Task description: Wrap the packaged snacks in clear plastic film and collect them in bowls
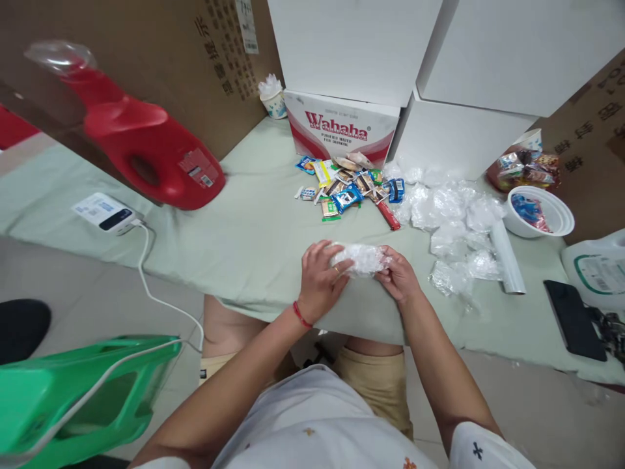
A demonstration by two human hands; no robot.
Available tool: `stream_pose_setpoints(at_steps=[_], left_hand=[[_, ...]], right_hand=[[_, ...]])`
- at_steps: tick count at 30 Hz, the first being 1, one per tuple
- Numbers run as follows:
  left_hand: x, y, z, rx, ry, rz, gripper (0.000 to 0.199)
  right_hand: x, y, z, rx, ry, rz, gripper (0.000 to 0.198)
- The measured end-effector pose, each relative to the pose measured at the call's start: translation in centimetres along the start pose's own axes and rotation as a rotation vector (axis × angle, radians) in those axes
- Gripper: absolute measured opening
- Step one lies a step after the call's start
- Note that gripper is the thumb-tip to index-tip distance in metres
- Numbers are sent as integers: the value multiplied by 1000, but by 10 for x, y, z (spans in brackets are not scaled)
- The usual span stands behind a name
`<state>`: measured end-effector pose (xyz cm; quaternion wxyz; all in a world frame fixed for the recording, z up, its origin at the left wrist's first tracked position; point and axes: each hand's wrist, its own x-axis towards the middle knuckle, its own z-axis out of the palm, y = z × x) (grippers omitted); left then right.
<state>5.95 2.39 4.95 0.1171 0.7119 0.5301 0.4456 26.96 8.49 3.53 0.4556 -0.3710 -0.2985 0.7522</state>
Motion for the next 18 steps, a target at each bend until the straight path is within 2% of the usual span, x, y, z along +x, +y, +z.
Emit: stream_pose_setpoints(at_steps=[2, 4, 6, 9, 12, 15, 17, 18], left_hand=[[5, -2, -1, -131, -61, -54, 22], [9, -5, -3, -322, -77, -198, 27], [9, -6, -5, -480, -27, -384, 30], [6, -6, -5, -583, 127, -600, 33], [3, -2, -3, -638, 226, -667, 35], [0, 5, 0, -776, 221, -686, 38], [-1, 7, -1, -880, 249, -708, 39], [-1, 7, -2, -927, 276, -727, 40]], right_hand=[[0, -1, -2, 9, -2, 32, 36], [1, -3, -5, 9, 7, 41, 33], [2, -3, -7, 8, 24, 25, 31], [1, -1, -6, 24, 84, -58, 34], [-8, 9, 4, 1, 176, -138, 47], [-18, 23, 20, -149, 264, -151, 63], [-22, 29, 29, -202, 269, -127, 75], [-23, 30, 31, -194, 252, -107, 74]])
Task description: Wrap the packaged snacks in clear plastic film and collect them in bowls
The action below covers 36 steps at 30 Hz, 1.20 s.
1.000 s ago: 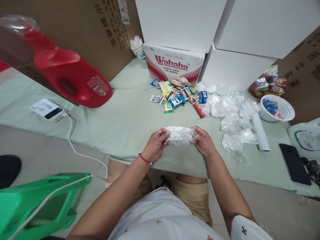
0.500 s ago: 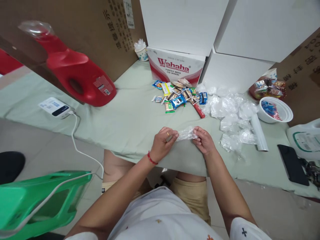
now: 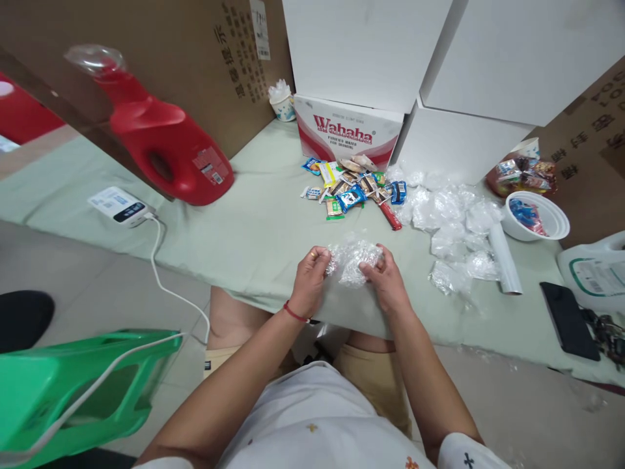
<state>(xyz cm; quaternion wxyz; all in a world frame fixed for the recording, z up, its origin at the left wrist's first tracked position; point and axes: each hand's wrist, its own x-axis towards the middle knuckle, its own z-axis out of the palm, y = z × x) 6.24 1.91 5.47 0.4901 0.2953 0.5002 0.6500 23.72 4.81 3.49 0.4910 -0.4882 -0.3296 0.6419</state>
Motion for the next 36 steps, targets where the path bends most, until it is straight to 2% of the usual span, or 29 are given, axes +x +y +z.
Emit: stream_pose_setpoints(at_steps=[4, 7, 9, 11, 12, 14, 16, 17, 18, 20, 24, 26, 28, 30, 33, 36], left_hand=[[3, 7, -12, -242, 40, -166, 44], [7, 12, -20, -387, 83, -273, 49], [7, 12, -21, -379, 102, -267, 51], [4, 10, -18, -303, 78, -240, 50], [1, 9, -14, -256, 62, -227, 49], [-6, 7, -5, -174, 37, -210, 47], [-14, 8, 4, -132, 17, -201, 46], [-18, 9, 7, -124, 3, -198, 46], [-20, 10, 9, -125, -15, -196, 48], [-25, 13, 9, -142, -46, -186, 52], [-29, 11, 0, -102, -39, -123, 42], [-32, 5, -4, 12, -44, -71, 37], [-34, -1, -5, 132, -62, -19, 37], [-34, -4, -3, 195, -60, 17, 38], [-32, -4, 1, 191, -31, 39, 29], [-28, 0, 1, 125, 22, 6, 24]], right_hand=[[1, -4, -8, 103, -61, 59, 45], [-1, -7, -20, 84, -5, 31, 40], [-9, -7, -23, -40, 107, -94, 34], [-23, -6, -17, -260, 175, -304, 26], [-30, -5, -11, -391, 147, -419, 23], [-43, -1, 5, -638, -20, -624, 25], [-48, 6, 22, -798, -172, -761, 27], [-47, 9, 29, -831, -202, -795, 25], [-45, 13, 34, -830, -194, -799, 21], [-40, 18, 38, -726, -123, -700, 20], [-31, 20, 34, -251, -51, -295, 27], [-31, 19, 32, -75, -73, -174, 30], [-34, 17, 31, -17, -84, -134, 30], [-37, 15, 32, -52, -98, -138, 31], [-44, 12, 31, -174, -109, -187, 31], [-46, 8, 29, -201, -42, -239, 32]])
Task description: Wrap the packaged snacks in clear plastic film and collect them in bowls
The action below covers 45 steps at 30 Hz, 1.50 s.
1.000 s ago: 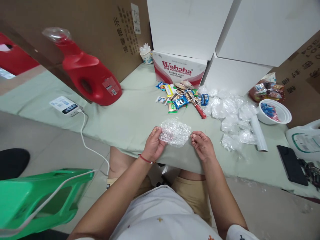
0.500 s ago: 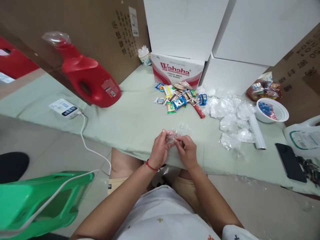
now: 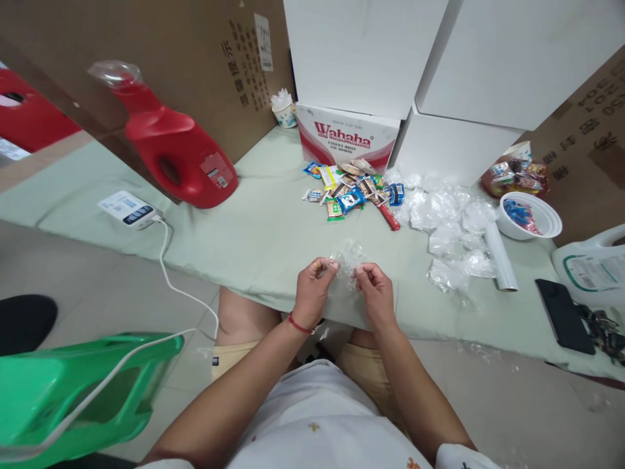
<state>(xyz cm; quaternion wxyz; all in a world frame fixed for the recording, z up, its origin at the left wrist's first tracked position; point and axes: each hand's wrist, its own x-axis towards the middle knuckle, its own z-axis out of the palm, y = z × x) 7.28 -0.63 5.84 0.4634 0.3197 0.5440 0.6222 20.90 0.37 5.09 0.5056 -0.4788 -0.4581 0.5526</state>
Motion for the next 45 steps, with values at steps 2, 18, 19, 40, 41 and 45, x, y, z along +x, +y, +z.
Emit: stream_pose_setpoints(at_steps=[2, 18, 19, 40, 41, 45], left_hand=[[3, 2, -3, -91, 35, -73, 25], [30, 41, -44, -705, 45, -353, 5], [30, 42, -43, -696, 30, -359, 6], [79, 19, -39, -355, 66, -332, 16], [80, 17, -36, -253, 138, -242, 20], [45, 19, -25, 193, 379, 311, 30]], right_hand=[[2, -1, -4, 47, 87, -10, 32], [-32, -18, -114, -357, -133, 162, 37], [-29, -21, -118, -365, -90, 130, 36], [7, -15, -87, 10, -78, 276, 42], [5, -14, -86, 51, -59, 311, 42], [-2, -12, -79, 223, -31, 405, 43]])
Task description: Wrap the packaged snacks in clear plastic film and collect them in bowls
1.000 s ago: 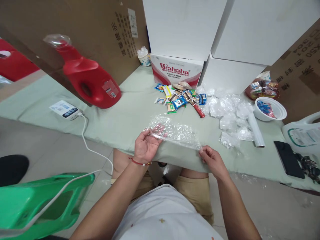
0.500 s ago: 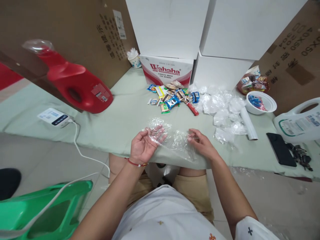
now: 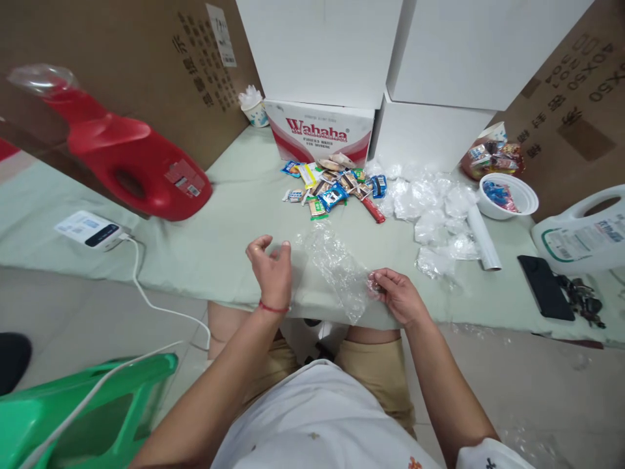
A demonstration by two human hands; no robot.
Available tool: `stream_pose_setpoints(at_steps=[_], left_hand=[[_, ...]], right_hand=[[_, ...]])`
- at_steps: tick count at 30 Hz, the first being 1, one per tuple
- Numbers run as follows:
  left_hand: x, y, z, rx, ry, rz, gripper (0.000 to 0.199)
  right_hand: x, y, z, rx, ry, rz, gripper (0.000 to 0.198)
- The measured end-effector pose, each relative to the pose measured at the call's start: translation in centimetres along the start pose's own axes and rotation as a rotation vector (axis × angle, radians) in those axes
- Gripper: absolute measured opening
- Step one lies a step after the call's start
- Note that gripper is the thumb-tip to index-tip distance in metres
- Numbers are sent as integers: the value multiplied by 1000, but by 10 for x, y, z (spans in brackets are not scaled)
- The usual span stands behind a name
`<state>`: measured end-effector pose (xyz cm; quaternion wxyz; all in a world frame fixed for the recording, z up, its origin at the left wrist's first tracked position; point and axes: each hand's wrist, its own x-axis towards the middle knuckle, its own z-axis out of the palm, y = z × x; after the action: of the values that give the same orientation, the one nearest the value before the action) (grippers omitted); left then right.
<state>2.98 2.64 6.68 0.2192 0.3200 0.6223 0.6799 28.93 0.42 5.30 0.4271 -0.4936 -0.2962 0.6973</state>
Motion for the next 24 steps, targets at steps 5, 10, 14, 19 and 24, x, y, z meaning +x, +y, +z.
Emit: stream_pose_setpoints(at_steps=[5, 10, 14, 19, 24], left_hand=[[-87, 16, -13, 211, -523, 433, 24], [-116, 3, -1, 354, -680, 574, 19], [-98, 3, 2, 258, -728, 403, 11], [-84, 3, -1, 130, -672, -29, 23], [-69, -12, -13, 30, -389, -263, 35]], right_hand=[[-8, 3, 13, 84, -7, 32, 42], [-13, 6, 25, 37, 39, -1, 40], [-13, 7, 25, -77, 109, -82, 45], [-12, 8, 19, -129, 166, -117, 49], [-17, 14, 4, -273, 231, -190, 48]])
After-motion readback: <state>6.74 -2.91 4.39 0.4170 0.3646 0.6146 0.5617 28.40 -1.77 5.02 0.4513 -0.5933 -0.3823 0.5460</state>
